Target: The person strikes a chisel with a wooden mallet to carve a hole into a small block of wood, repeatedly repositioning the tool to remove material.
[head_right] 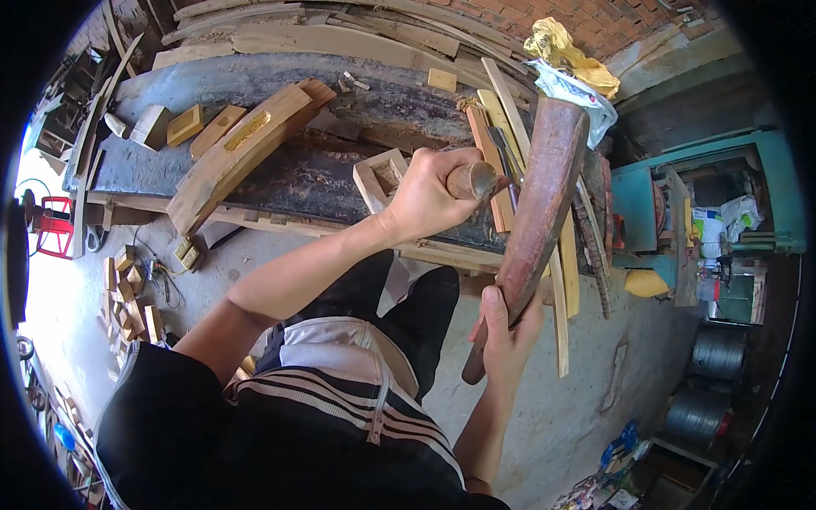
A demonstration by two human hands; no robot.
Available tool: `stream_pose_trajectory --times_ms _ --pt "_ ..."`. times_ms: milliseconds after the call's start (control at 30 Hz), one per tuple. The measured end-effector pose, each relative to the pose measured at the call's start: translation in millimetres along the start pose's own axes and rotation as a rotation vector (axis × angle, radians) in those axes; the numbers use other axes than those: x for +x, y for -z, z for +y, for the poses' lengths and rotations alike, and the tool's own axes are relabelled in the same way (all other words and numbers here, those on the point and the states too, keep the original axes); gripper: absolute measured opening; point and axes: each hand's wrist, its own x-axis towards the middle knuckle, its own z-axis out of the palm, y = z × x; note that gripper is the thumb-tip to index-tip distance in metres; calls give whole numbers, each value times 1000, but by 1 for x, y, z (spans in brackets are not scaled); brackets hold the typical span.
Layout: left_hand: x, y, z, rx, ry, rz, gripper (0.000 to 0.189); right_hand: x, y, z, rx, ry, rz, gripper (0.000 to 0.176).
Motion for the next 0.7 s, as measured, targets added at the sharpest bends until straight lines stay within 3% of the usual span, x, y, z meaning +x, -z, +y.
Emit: stream_pose_trajectory --times_ms 100,267,300,333,400,433,567,633,700 --pt "-1 -3 0 17 -31 11 22 6 4 -1 -88 172 55 37" --pt "-12 -11 3 73 -111 -62 26 4 -2 -49 254 454 229 42" --pt "-14 -13 3 93 -121 -81 23 5 0 -40 278 477 183 40" --pt "-15 -15 4 113 -131 -100 21 4 1 -29 278 479 181 40" --pt "-17 -18 4 113 -115 -100 20 -1 4 -11 -206 157 11 38" --pt "-17 -18 4 122 -106 -96 20 -3 4 -9 -73 48 -25 36" --pt "-17 -19 4 166 -92 -114 18 -6 9 -13 -15 83 66 33" --pt "-20 -18 6 177 -88 -136 18 -10 10 -13 191 259 148 33" --pt "-19 -20 5 181 -105 -161 19 -11 11 -3 85 273 119 34"
